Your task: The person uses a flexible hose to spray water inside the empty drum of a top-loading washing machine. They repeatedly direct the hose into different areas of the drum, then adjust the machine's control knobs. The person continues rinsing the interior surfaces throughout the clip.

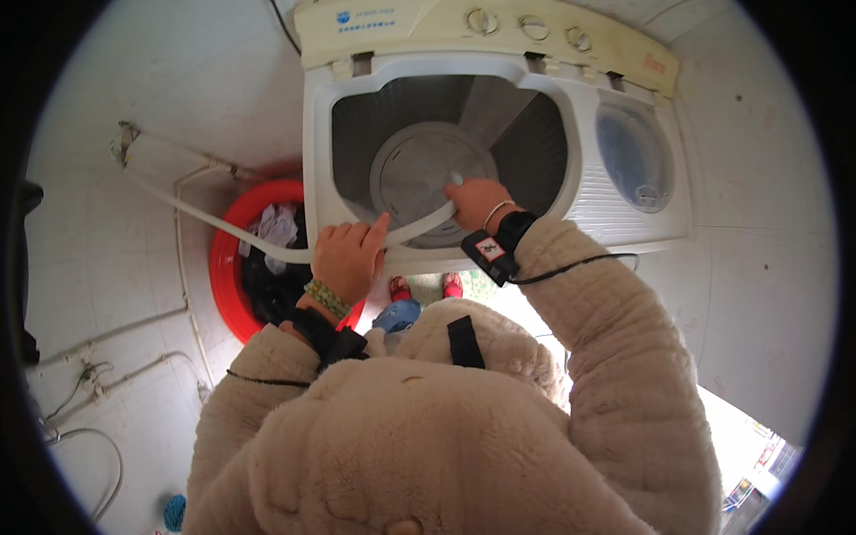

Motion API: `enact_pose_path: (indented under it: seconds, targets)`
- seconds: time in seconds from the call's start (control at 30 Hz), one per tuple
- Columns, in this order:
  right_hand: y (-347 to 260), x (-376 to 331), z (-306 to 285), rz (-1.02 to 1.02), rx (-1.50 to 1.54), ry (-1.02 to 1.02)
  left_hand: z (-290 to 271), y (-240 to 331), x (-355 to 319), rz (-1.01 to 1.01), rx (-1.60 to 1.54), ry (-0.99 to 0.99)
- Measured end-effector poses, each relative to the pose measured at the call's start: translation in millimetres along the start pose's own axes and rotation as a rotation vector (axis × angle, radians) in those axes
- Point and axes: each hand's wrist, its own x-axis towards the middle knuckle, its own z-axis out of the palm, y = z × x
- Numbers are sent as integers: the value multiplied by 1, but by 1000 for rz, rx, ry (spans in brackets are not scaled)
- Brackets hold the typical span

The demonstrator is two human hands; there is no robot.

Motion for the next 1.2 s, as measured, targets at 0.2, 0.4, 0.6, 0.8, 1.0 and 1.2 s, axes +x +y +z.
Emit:
enact_pose_path:
  seconds: [0.2, 0.4, 0.6, 0.8, 1.0, 1.2]
  targets:
    - [6, -27, -6, 22, 108, -260, -4, -2, 6, 58, -52, -58]
    - [26, -34, -38, 135, 95, -14, -7, -3, 4, -31, 15, -43]
    - [64, -38, -90, 138, 126, 145, -17, 4, -1, -112, 27, -6]
    - [100, -37, -98, 158, 199, 255, -24, 6, -5, -167, 40, -46]
    - [114, -39, -95, 149, 235, 270, -25, 5, -6, -195, 24, -48]
    - [109, -53, -92, 129, 263, 288, -25, 2, -9, -209, 20, -26]
